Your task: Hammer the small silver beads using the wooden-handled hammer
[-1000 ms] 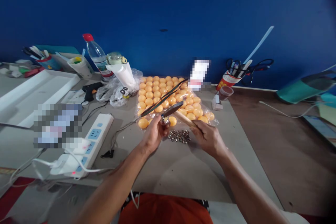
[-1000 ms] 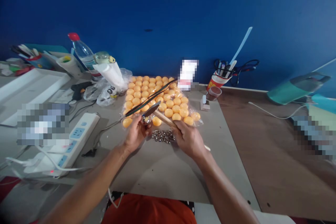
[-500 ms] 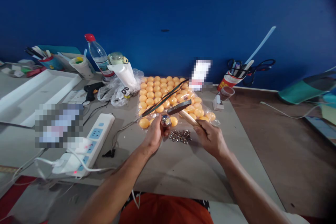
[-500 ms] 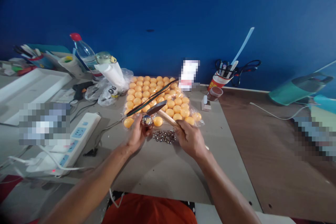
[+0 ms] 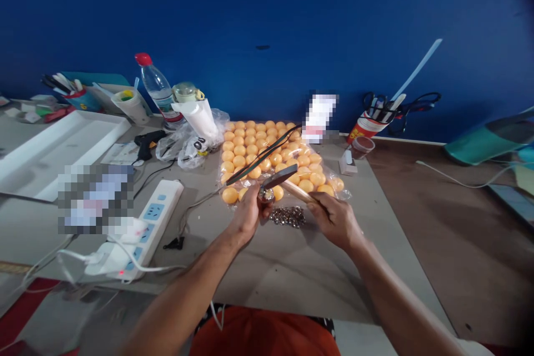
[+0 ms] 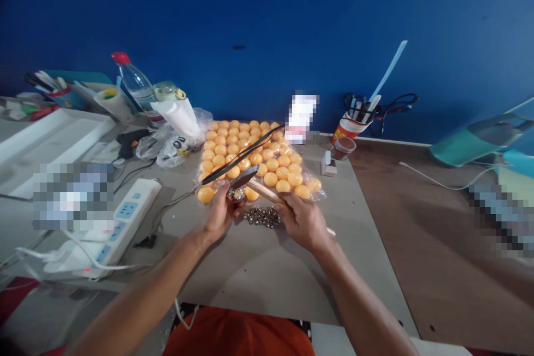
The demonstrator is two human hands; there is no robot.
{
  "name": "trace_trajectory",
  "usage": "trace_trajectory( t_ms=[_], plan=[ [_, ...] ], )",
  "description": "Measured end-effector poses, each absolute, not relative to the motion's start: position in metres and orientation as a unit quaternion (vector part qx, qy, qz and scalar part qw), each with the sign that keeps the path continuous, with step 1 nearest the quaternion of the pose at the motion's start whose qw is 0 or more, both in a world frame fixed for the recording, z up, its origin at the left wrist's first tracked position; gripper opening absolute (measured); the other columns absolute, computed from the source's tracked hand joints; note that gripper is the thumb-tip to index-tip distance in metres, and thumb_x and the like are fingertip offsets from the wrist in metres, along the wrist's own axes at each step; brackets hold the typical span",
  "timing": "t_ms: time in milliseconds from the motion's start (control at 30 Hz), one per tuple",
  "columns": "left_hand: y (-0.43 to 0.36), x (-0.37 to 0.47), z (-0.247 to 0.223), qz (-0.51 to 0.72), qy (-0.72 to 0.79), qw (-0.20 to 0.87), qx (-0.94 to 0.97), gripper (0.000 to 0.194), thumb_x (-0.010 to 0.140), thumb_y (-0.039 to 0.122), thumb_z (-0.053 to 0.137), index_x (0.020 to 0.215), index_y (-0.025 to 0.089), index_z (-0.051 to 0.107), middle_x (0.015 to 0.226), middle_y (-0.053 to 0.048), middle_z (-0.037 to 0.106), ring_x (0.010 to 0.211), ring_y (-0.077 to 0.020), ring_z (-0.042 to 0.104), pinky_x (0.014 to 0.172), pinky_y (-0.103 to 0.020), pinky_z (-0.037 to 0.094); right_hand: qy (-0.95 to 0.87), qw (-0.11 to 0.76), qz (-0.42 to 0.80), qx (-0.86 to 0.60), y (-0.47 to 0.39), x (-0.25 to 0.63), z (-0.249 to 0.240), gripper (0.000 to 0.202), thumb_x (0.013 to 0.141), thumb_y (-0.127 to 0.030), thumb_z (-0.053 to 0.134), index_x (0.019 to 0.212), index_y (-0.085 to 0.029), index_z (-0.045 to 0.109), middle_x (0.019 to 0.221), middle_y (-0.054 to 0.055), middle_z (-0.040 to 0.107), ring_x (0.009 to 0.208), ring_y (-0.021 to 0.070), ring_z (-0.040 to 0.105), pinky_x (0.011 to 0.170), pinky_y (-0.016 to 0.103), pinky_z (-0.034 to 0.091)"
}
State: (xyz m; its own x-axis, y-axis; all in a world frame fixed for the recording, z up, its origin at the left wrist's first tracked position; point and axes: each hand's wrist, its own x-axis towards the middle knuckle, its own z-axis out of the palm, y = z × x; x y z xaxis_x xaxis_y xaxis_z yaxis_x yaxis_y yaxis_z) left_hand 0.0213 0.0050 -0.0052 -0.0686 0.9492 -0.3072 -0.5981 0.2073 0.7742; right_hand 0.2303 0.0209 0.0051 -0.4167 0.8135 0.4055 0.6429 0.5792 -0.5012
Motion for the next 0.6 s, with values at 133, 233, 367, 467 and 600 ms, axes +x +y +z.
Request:
trace_trajectory(
  t_ms=[133, 233, 367, 467, 600],
  plan=[
    [0.006, 0.020, -0.012, 0.600, 0.424, 0.645, 0.209, 0.046, 0.079, 0.062, 0.060, 0.071, 0.017, 0.052, 0.053, 0.003, 0.053, 0.040, -0.0066, 0.042, 0.038, -0.018, 0.028, -0.835, 0.314, 0.137, -0.431, 0.020, 0.230, 0.006, 0.023, 0.093, -0.030, 0.049, 0.099, -0.016, 0.066, 0.069, 0.004, 0.067, 0.060, 0.0159, 0.062, 0.054, 0.025, 0.045],
    [0.005, 0.021, -0.011, 0.592, 0.429, 0.652, 0.200, 0.046, 0.080, 0.062, 0.060, 0.070, 0.018, 0.051, 0.052, 0.003, 0.053, 0.039, -0.0063, 0.040, 0.037, -0.018, 0.026, -0.840, 0.296, 0.134, -0.435, 0.019, 0.230, 0.007, 0.022, 0.093, -0.030, 0.049, 0.097, -0.017, 0.067, 0.070, 0.004, 0.068, 0.061, 0.0163, 0.063, 0.055, 0.026, 0.046],
    [0.004, 0.021, -0.003, 0.602, 0.420, 0.652, 0.189, 0.047, 0.077, 0.062, 0.063, 0.070, 0.017, 0.051, 0.052, 0.003, 0.053, 0.039, -0.0059, 0.040, 0.038, -0.018, 0.029, -0.829, 0.324, 0.141, -0.433, 0.019, 0.230, 0.007, 0.023, 0.093, -0.030, 0.050, 0.101, -0.016, 0.066, 0.070, 0.004, 0.068, 0.062, 0.0160, 0.063, 0.056, 0.026, 0.047],
    [0.004, 0.021, 0.000, 0.594, 0.417, 0.662, 0.186, 0.050, 0.075, 0.064, 0.064, 0.066, 0.018, 0.048, 0.050, 0.003, 0.051, 0.038, -0.0054, 0.039, 0.038, -0.018, 0.029, -0.837, 0.304, 0.141, -0.433, 0.020, 0.229, 0.006, 0.022, 0.092, -0.030, 0.051, 0.098, -0.017, 0.067, 0.071, 0.004, 0.069, 0.062, 0.0164, 0.063, 0.057, 0.026, 0.047],
    [0.004, 0.020, 0.000, 0.592, 0.417, 0.666, 0.181, 0.051, 0.072, 0.066, 0.065, 0.068, 0.017, 0.050, 0.051, 0.002, 0.052, 0.039, -0.0058, 0.040, 0.038, -0.017, 0.028, -0.833, 0.316, 0.144, -0.432, 0.020, 0.228, 0.005, 0.022, 0.092, -0.030, 0.050, 0.097, -0.017, 0.067, 0.070, 0.004, 0.069, 0.061, 0.0158, 0.063, 0.056, 0.025, 0.046]
  ],
)
